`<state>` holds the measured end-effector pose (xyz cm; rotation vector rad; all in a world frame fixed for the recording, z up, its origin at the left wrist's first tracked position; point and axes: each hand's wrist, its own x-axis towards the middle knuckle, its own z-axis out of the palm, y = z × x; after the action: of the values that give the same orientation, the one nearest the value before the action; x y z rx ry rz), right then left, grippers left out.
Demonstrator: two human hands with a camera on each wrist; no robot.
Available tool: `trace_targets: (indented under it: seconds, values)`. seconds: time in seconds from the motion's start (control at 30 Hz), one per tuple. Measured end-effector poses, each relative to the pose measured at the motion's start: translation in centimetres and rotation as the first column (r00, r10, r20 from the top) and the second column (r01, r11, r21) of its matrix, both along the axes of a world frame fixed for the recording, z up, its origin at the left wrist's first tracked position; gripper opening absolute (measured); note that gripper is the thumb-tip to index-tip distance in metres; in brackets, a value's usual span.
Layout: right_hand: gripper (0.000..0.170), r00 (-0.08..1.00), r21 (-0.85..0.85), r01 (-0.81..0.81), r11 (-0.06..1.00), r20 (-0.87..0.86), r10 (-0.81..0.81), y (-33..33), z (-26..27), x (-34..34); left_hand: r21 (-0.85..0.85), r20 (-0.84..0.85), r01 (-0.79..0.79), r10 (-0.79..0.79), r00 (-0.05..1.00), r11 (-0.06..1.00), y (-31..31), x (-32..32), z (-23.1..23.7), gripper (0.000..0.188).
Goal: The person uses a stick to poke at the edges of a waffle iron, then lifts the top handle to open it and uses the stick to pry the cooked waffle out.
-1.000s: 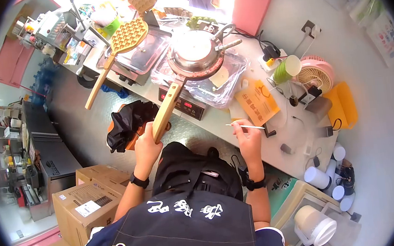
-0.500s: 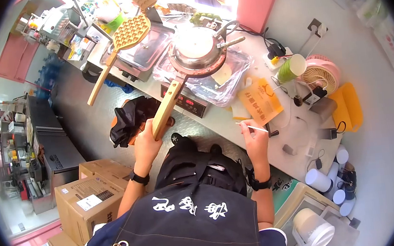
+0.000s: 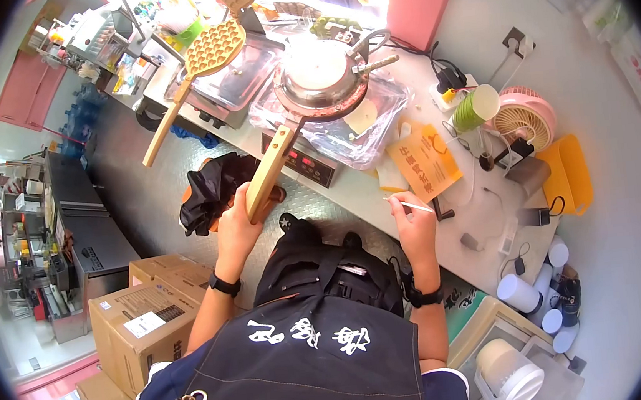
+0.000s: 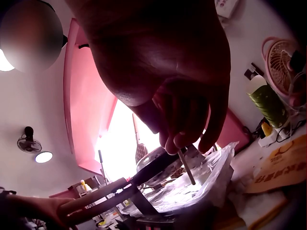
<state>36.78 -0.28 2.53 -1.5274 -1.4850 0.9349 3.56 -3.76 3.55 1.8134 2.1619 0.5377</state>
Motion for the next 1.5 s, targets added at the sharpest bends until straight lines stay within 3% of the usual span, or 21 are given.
trace_targets:
  seconds: [0.5,0.97,1.07,1.1,1.13,1.2,1.27,1.33,1.4,1.43,1.5]
  values:
    - [0.015,1.0,-0.049,0.017,0.999,-0.006,-0.017,-1.5,-0.6,1.7,0.011,0.06,-0.054,0.053,0.997,0.998,0.1,0.3,0.2,0.054]
    - [0.014,0.999,-0.069,0.021,0.997,-0.022,-0.023,-1.7,-0.5,1.7,0.019,0.034,-0.045,0.044,0.998,0.999,0.0,0.1,-0.1,0.053]
    - [0.021,0.997,0.085,-0.002,0.996,0.076,-0.004,-1.4,-0.4,2.6,0.011,0.034,-0.049,0.049,0.998,0.999,0.0,0.1,0.1,0.053]
    - [0.026,0.981,0.157,-0.006,0.988,-0.192,0.036,-1.1,-0.2,3.4,0.007,0.037,-0.054,0.054,0.998,0.999,0.0,0.1,0.1,0.053]
    - [0.031,0.892,0.226,0.011,0.974,-0.442,0.093,-0.8,0.5,3.6,0.008,0.038,-0.054,0.053,0.998,0.999,0.0,0.1,0.0,0.053]
    - [0.035,0.724,0.365,0.001,0.931,-0.642,0.251,0.1,3.8,4.2,0.014,0.036,-0.057,0.056,0.998,0.998,0.0,0.0,-0.3,0.054]
    - [0.029,0.566,0.483,-0.063,0.873,-0.703,0.43,0.2,8.4,5.5,0.024,0.025,-0.046,0.045,0.999,0.999,0.0,0.0,-0.4,0.054]
    - [0.025,0.325,0.548,-0.024,0.836,-0.787,0.525,-0.7,13.9,4.7,0.028,0.007,-0.039,0.039,0.999,0.999,0.0,-0.1,-0.5,0.055]
    - [0.02,0.139,0.718,-0.197,0.667,-0.653,0.744,-1.8,17.8,5.3,0.043,0.013,-0.033,0.033,0.999,0.999,0.0,0.0,-0.6,0.054]
    - [0.018,-0.006,0.763,-0.243,0.599,-0.619,0.785,-2.7,19.8,4.6,0.058,0.014,-0.031,0.031,0.999,0.998,0.0,0.0,-0.6,0.054]
    - [0.009,-0.27,0.854,-0.384,0.35,-0.466,0.842,-3.1,22.9,2.9,0.06,0.011,-0.022,0.021,1.0,0.998,0.0,0.0,-0.5,0.053]
